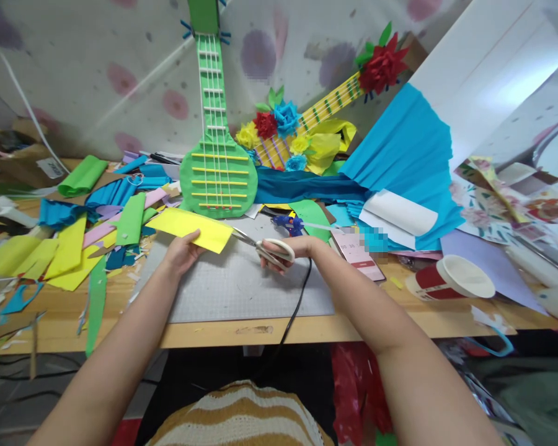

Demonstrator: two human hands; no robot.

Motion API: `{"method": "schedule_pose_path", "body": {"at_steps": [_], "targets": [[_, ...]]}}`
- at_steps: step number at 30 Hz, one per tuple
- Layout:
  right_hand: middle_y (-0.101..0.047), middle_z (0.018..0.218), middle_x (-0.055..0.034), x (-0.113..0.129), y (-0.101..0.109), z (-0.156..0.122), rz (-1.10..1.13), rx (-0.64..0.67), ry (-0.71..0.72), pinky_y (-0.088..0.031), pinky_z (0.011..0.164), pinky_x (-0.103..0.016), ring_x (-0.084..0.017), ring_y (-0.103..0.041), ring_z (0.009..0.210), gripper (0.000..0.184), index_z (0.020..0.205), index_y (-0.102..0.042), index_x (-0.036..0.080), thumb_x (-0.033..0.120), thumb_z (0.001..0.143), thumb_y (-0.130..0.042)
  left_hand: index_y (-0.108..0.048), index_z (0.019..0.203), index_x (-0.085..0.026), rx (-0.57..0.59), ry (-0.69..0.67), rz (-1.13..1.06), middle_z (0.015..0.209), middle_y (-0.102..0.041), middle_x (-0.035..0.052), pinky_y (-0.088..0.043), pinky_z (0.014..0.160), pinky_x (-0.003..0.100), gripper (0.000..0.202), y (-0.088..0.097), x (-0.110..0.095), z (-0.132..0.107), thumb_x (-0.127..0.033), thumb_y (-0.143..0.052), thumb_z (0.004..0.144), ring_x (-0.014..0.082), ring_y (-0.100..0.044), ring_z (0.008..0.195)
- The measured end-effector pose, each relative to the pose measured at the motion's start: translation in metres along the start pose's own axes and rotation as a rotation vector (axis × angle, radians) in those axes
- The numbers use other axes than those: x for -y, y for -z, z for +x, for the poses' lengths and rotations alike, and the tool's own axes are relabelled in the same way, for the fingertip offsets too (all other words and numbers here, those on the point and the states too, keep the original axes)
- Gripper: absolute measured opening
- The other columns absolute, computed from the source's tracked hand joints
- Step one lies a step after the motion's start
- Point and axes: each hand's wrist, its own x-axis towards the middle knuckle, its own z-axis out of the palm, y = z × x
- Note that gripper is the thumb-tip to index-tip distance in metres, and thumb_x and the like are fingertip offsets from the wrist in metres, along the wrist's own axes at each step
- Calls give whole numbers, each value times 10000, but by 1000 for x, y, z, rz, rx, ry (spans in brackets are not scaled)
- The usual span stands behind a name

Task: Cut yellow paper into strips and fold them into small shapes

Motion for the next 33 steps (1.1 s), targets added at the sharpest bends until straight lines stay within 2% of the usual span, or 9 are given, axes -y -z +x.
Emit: {"method": "schedule_pose_path", "body": {"at_steps": [6,10,15,20,22,27,33], "targets": [[-598,555,-45,10,1,13,40,-74,-61,-274,372,-207,-129,-507,460,706,862,-636,70,719,584,-596,-616,1027,-106,25,14,65,948,-705,121,-569,759,372,270,0,3,-9,-86,-555,765,215,-681,836],[-590,549,-40,11,2,15,33,-104,-75,-299,367,-208,-133,-521,473,683,791,-620,98,730,533,-623,-620,993,-112,25,10,76,915,-710,108,-573,742,369,246,-1,3,-11,-80,-554,758,205,-683,795],[-593,560,-34,10,3,14,9,-70,-58,-303,359,-195,-108,-501,473,673,803,-617,110,739,564,-594,-632,947,-115,35,7,84,906,-711,106,-562,781,381,212,-2,3,-13,-77,-557,753,220,-679,838],[-568,523,-6,12,-1,14,83,-215,-123,-319,357,-196,-92,-478,434,524,760,-619,114,610,601,-675,-636,925,-115,29,6,92,900,-712,103,-563,779,382,186,-2,4,-13,-81,-549,764,220,-679,830],[-565,526,-9,11,0,14,84,-237,-117,-326,361,-198,-96,-488,442,531,778,-621,108,613,620,-662,-635,926,-113,31,3,95,893,-713,99,-572,745,360,186,-2,4,-13,-79,-545,767,204,-681,785],[-557,581,-6,5,7,19,-90,-19,-51,-335,387,-184,-78,-483,480,745,906,-602,97,782,641,-480,-624,951,-98,42,3,110,907,-711,99,-583,661,314,194,-1,4,-13,-86,-542,776,179,-679,727],[-518,618,-4,-1,14,23,-171,33,-34,-342,400,-184,-69,-466,495,740,945,-558,102,779,731,-349,-614,957,-88,24,9,107,907,-712,106,-583,639,289,193,-3,4,-12,-81,-530,784,182,-683,735]]}}
